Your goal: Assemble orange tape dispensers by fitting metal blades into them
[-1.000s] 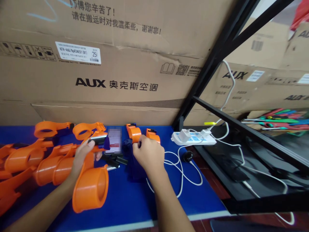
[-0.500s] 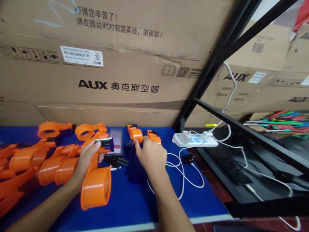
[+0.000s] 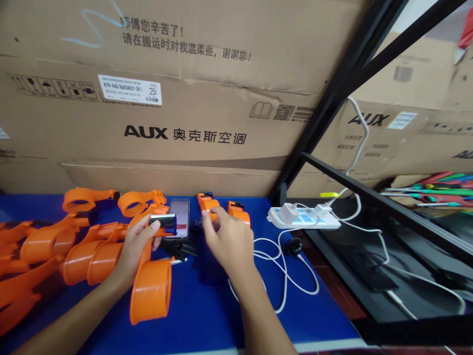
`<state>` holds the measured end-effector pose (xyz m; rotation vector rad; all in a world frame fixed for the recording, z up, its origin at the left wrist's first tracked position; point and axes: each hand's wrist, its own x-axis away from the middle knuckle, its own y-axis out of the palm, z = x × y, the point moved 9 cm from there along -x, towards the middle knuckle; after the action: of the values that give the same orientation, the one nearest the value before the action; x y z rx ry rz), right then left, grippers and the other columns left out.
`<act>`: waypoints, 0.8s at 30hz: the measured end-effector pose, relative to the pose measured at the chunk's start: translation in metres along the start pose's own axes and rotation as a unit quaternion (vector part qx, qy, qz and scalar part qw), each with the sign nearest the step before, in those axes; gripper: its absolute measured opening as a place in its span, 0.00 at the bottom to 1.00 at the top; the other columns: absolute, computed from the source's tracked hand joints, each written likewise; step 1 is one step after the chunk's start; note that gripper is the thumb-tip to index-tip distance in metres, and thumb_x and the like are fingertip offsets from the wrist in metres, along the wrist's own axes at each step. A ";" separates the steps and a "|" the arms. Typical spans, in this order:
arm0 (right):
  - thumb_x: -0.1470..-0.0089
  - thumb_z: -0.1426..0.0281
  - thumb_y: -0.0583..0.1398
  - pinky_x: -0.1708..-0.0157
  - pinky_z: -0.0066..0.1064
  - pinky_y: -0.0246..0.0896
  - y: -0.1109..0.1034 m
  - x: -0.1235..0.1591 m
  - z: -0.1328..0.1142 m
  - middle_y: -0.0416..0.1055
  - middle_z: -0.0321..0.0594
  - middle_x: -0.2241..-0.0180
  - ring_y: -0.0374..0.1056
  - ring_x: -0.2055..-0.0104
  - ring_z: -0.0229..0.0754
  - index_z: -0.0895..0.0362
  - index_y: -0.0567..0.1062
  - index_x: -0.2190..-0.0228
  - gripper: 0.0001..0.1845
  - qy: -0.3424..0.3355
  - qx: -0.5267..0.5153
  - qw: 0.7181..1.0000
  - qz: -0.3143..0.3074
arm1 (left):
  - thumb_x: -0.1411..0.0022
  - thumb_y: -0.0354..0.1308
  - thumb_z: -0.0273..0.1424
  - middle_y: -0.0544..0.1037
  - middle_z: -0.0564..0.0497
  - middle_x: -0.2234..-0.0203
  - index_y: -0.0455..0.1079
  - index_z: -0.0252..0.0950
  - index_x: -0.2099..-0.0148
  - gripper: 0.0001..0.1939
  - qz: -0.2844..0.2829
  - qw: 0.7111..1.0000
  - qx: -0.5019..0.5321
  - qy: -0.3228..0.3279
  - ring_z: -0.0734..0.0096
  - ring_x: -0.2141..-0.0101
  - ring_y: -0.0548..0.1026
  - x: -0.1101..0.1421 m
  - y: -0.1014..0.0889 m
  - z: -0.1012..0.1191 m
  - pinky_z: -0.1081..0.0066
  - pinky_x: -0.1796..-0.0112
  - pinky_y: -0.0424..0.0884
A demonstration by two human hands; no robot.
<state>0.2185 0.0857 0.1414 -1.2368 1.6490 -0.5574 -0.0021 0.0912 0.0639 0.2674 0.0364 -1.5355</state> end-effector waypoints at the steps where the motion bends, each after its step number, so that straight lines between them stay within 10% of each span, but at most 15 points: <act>1: 0.34 0.57 0.58 0.72 0.31 0.63 0.005 0.004 -0.013 0.79 0.39 0.70 0.72 0.74 0.41 0.54 0.78 0.49 0.19 -0.051 -0.080 0.995 -0.028 | 0.34 0.61 0.43 0.65 0.57 0.81 0.66 0.38 0.68 0.15 0.000 1.000 0.001 -0.001 0.75 0.78 0.62 0.000 0.001 0.000 0.72 0.74 0.59; 5: 0.38 0.62 0.63 0.69 0.30 0.69 0.021 0.023 -0.052 0.80 0.38 0.61 0.73 0.70 0.37 0.52 0.68 0.38 0.29 -0.163 -0.245 0.952 -0.090 | 0.36 0.62 0.41 0.70 0.56 0.79 0.70 0.37 0.63 0.12 -0.004 1.000 0.025 -0.013 0.75 0.78 0.67 0.001 0.005 0.002 0.73 0.76 0.63; 24: 0.38 0.72 0.59 0.68 0.33 0.74 0.028 0.038 -0.057 0.76 0.40 0.68 0.72 0.71 0.40 0.57 0.73 0.42 0.23 -0.201 -0.236 0.948 0.078 | 0.39 0.65 0.41 0.67 0.59 0.89 0.71 0.37 0.65 0.12 -0.009 0.998 0.038 -0.052 0.75 0.87 0.65 0.007 0.010 0.007 0.74 0.80 0.65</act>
<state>0.1545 0.0513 0.1277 -1.4271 1.5482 0.2005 0.0070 0.0834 0.0712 0.2482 -0.1021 -1.5689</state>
